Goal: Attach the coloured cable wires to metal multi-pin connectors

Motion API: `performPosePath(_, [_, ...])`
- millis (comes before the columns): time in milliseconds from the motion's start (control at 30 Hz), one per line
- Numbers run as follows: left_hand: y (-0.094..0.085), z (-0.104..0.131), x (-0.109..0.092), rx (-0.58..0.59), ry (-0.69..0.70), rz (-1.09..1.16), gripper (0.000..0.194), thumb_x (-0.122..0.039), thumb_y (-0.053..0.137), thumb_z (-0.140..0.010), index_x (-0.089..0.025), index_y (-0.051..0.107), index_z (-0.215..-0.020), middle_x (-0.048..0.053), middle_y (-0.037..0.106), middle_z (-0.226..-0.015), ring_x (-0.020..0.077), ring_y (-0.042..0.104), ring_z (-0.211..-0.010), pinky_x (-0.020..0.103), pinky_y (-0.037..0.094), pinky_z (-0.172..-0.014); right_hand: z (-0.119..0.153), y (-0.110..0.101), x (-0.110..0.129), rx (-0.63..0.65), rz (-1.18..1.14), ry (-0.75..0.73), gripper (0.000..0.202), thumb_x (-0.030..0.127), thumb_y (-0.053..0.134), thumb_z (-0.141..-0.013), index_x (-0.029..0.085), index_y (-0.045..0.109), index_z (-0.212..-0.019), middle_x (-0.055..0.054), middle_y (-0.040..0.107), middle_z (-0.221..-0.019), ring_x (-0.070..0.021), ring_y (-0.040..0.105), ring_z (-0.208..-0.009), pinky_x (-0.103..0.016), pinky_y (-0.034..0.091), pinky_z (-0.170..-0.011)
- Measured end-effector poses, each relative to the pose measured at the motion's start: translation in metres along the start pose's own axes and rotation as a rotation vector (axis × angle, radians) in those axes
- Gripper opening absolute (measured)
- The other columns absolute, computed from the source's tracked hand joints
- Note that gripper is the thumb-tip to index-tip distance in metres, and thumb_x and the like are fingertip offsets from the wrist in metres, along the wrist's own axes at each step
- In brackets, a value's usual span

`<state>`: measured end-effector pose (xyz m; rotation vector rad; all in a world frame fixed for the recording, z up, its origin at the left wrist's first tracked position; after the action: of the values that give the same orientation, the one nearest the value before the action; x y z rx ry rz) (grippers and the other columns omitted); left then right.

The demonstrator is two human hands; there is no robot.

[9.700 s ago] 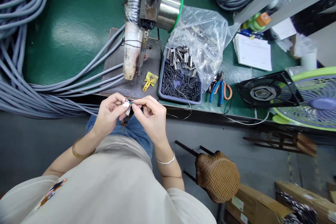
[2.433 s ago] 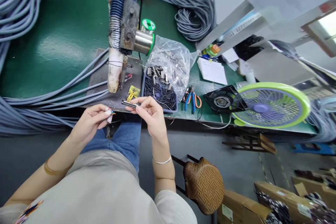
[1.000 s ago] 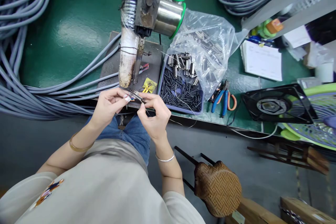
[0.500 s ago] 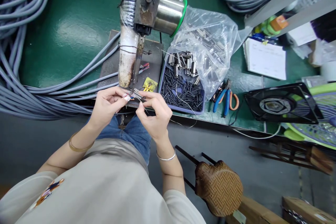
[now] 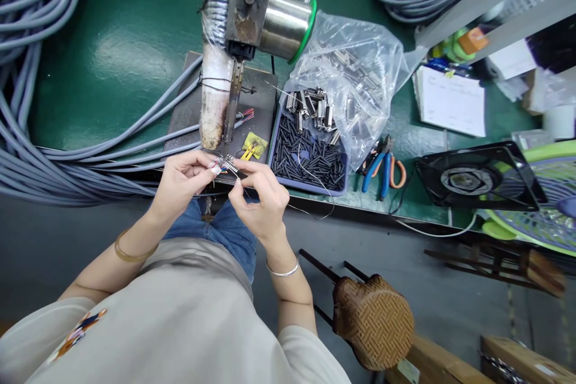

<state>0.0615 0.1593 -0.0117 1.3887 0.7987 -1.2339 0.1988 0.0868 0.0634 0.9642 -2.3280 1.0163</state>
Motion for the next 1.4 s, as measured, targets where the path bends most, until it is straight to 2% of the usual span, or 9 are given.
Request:
performPosePath(233, [0.0,0.002,-0.001,0.004,0.001,0.028,0.017,-0.022,0.083,-0.069,-0.015,0.068,-0.066,0.002,0.072,-0.075,0.0043,0.048,-0.049,0.018,0.038,-0.045,0.002,0.002,-0.009,0.004,-0.073,0.113,0.019,0.01,0.065,-0.084,0.024,0.055,-0.075,-0.005,0.078,-0.098,-0.0193,0.074,-0.087,-0.035,0.062,-0.074])
performPosePath(333, [-0.001,0.002,-0.002,-0.018,0.019,0.027,0.015,-0.022,0.082,-0.07,-0.016,0.068,-0.067,0.002,0.071,-0.075,0.0068,0.055,-0.056,0.019,0.045,-0.052,0.002,0.003,-0.012,0.004,-0.091,0.136,0.019,0.01,0.064,-0.085,0.023,0.055,-0.074,-0.004,0.078,-0.097,-0.0187,0.074,-0.085,-0.035,0.061,-0.074])
performPosePath(467, [-0.001,0.003,-0.008,-0.046,0.07,-0.001,0.01,-0.017,0.077,-0.07,-0.015,0.068,-0.066,0.002,0.069,-0.073,0.01,0.062,-0.067,0.019,0.051,-0.061,0.001,0.003,-0.008,-0.011,-0.057,0.092,0.02,0.008,0.064,-0.085,0.023,0.054,-0.075,-0.004,0.078,-0.096,-0.0176,0.073,-0.084,-0.033,0.059,-0.075])
performPosePath(833, [-0.001,0.004,-0.019,-0.085,0.13,-0.077,0.006,-0.015,0.073,-0.07,-0.015,0.068,-0.066,0.003,0.07,-0.075,0.0112,0.064,-0.069,0.018,0.051,-0.06,-0.004,0.003,0.002,-0.032,0.046,-0.012,0.021,0.008,0.067,-0.083,0.026,0.057,-0.079,-0.001,0.077,-0.095,-0.0174,0.073,-0.084,-0.032,0.06,-0.073])
performPosePath(1133, [-0.001,0.004,-0.014,-0.083,0.083,-0.064,0.007,-0.016,0.074,-0.069,-0.016,0.067,-0.066,0.002,0.07,-0.075,0.0112,0.063,-0.067,0.018,0.051,-0.059,-0.001,0.006,0.014,-0.017,0.151,-0.136,0.025,0.005,0.066,-0.08,0.025,0.053,-0.079,-0.003,0.078,-0.096,-0.0152,0.073,-0.079,-0.026,0.058,-0.066])
performPosePath(1400, [-0.001,0.006,-0.013,-0.112,0.094,-0.095,0.01,-0.019,0.073,-0.071,-0.016,0.064,-0.068,0.002,0.069,-0.075,0.0106,0.061,-0.066,0.019,0.048,-0.057,0.0,0.007,0.01,-0.012,0.147,-0.106,0.023,0.007,0.065,-0.083,0.027,0.055,-0.08,-0.001,0.078,-0.096,-0.0156,0.074,-0.079,-0.027,0.059,-0.067])
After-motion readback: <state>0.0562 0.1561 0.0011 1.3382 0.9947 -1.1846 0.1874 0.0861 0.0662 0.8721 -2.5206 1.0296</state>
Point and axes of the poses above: each hand's wrist, its own z-axis away from the middle knuckle, its own y-axis out of the palm, x = y × z, the point moved 10 cm from there along -z, towards the middle knuckle
